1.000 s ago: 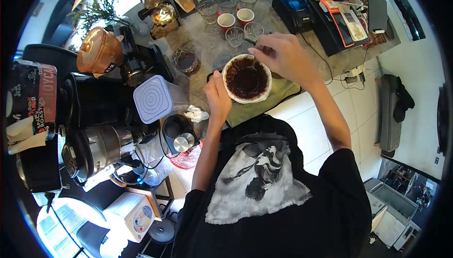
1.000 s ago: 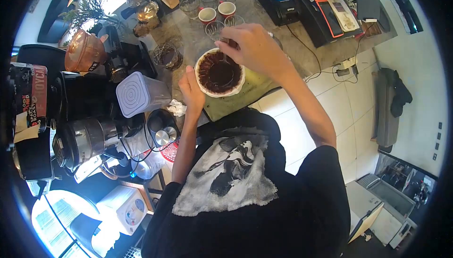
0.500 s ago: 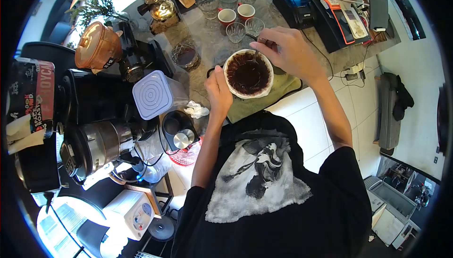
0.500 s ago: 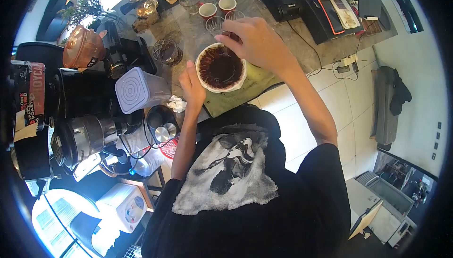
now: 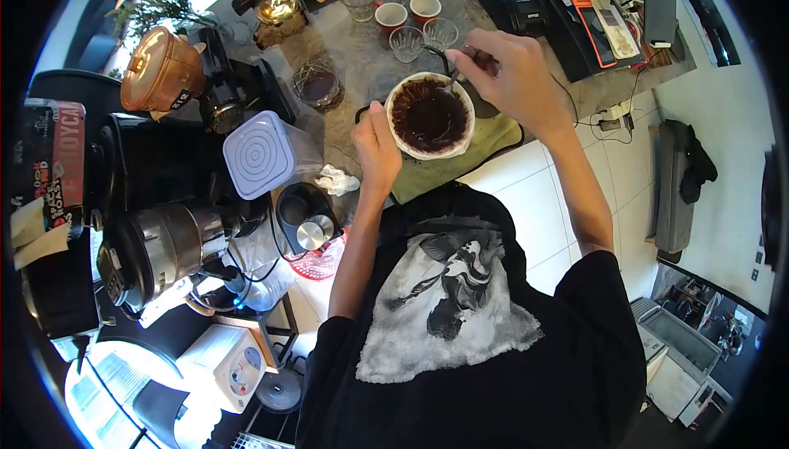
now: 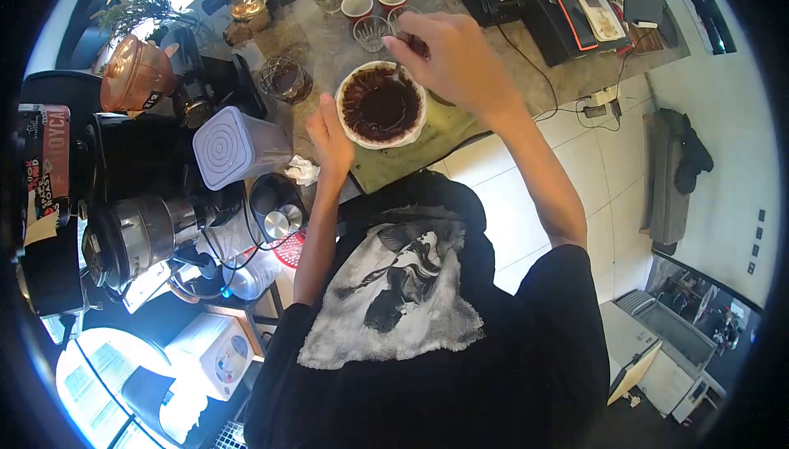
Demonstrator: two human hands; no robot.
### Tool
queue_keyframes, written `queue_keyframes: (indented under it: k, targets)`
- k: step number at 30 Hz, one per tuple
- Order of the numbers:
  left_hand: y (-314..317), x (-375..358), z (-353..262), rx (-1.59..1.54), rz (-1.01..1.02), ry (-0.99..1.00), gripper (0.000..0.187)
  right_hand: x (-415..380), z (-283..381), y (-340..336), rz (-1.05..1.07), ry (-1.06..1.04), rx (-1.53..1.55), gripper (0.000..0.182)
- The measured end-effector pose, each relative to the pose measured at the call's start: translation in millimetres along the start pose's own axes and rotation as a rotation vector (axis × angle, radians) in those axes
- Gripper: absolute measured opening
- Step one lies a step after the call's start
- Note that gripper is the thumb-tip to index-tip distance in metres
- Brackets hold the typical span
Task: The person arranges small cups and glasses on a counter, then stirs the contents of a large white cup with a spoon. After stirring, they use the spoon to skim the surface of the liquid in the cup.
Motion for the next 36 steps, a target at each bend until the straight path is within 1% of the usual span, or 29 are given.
queue_keyframes:
  k: [4, 6, 10, 13, 16, 19, 22, 24, 27, 30, 34, 36]
  targets:
    - [2.3, 0.9, -2.9, -0.031, -0.023, 0.027, 0.045, -3.5, 3.1, 10.1, 0.063, -0.001, 0.046, 0.022]
    - [1.2, 1.0, -2.3, -0.021, -0.028, 0.026, 0.045, -3.4, 5.4, 7.5, 0.033, 0.031, 0.117, 0.021]
    - [2.7, 0.2, 5.0, -0.04, -0.008, 0.002, 0.044, 4.0, 14.4, -13.1, -0.007, 0.044, 0.056, 0.02]
    - [3.0, 1.3, 11.1, -0.04, -0.001, -0.007, 0.044, 6.9, 11.9, -15.3, -0.051, -0.013, 0.024, 0.02]
    - [4.9, 0.3, 10.1, -0.053, -0.011, -0.01, 0.044, 1.6, 2.9, -4.2, -0.033, -0.035, -0.019, 0.02]
    - [3.6, 0.6, 3.6, -0.06, -0.017, -0.005, 0.044, -1.8, 1.0, 3.2, 0.019, -0.074, 0.044, 0.019]
    - [2.4, 0.9, -0.8, -0.033, -0.007, 0.01, 0.044, -1.6, 7.3, -0.7, 0.055, -0.029, 0.092, 0.021]
    - [1.9, 0.1, -1.0, -0.022, -0.007, 0.014, 0.044, 2.7, 12.4, -12.0, -0.01, -0.036, 0.103, 0.022]
    - [2.8, 0.6, 2.0, -0.032, 0.009, 0.017, 0.044, 6.5, 12.3, -16.9, -0.008, -0.007, 0.072, 0.025]
    - [3.3, 1.4, 6.3, -0.044, -0.014, 0.031, 0.044, 3.4, 4.4, -7.6, 0.043, -0.032, 0.063, 0.024]
    - [3.2, 0.1, -1.1, -0.02, -0.024, 0.017, 0.044, -4.2, -0.9, 3.0, 0.039, -0.05, 0.102, 0.023]
    - [3.4, 0.6, -2.4, -0.034, -0.027, 0.025, 0.044, -2.3, 2.9, -3.6, 0.033, -0.008, 0.111, 0.023]
Point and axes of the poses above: each hand's wrist, its own x-axis towards the middle knuckle, its own y-axis out of the palm, z = x × y, the point moved 3 cm from there along x, towards the middle knuckle, and after that the axes turned 6 degrees about -y, right-handed, at the moved point
